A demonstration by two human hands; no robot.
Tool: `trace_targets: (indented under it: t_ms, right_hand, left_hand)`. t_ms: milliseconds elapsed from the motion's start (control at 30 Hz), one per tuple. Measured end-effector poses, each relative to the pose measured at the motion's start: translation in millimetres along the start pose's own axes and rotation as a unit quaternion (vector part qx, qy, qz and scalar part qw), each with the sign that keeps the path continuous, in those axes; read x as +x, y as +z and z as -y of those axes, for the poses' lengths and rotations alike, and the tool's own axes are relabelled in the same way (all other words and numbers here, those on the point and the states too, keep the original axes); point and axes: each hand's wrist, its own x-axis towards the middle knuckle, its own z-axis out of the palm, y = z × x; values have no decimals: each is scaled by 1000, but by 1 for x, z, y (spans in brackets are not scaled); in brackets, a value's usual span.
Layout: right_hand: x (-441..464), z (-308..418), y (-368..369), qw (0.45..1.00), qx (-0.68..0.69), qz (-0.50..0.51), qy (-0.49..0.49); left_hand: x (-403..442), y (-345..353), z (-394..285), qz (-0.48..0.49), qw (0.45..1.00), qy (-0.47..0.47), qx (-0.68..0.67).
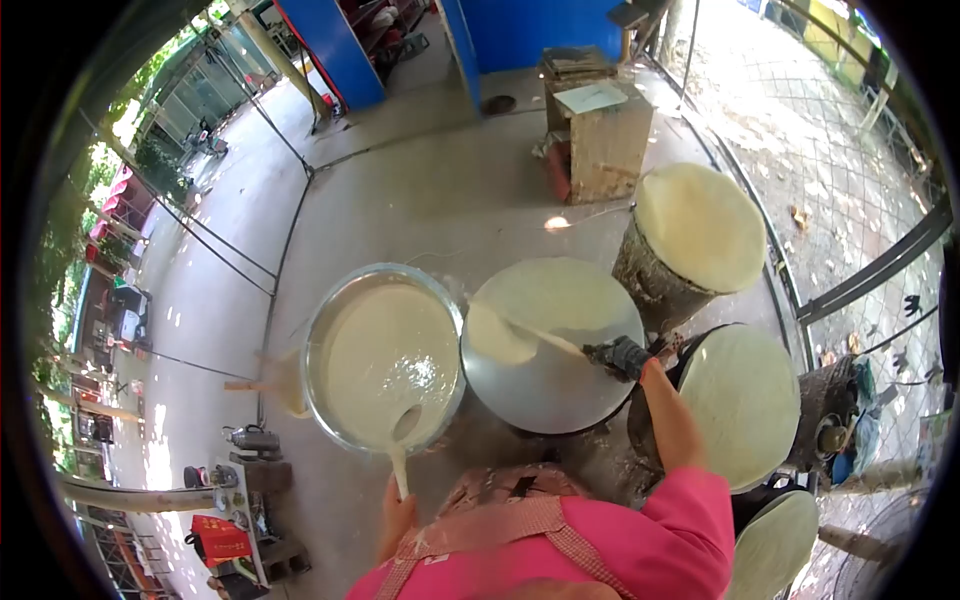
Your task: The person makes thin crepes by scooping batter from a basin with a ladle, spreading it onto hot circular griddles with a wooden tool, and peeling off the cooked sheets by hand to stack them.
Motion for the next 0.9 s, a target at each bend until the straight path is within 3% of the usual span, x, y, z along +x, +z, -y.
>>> trace_targets:
  t_ms: [133,367,400,533,667,767,900]
  right_hand:
    - [-25,-39,-9,998,4,53,19]
    - [33,16,3,1000,1,-5,6]
    - [39,14,-1,995,-72,61,-38]
    - [8,-19,-6,983,-112,143,-3]
    - [-25,-29,-31,991,-87,96,41]
    - [16,2,-11,993,-111,34,14]
    - [25,15,-2,984,-151,97,-20]
  left_hand:
    - [-9,-2,4,-27,1000,-12,-7]
    - [-27,-3,-1,-60,996,-48,-36]
    - [-24,-1,8,-64,997,-39,-34]
    - [-22,-12,33,-72,997,-28,-20]
    - [-42,-8,11,-68,992,-84,-64]
    - [-47,-12,11,-68,990,-93,-82]
    - [-46,-35,42,-52,996,-59,-29]
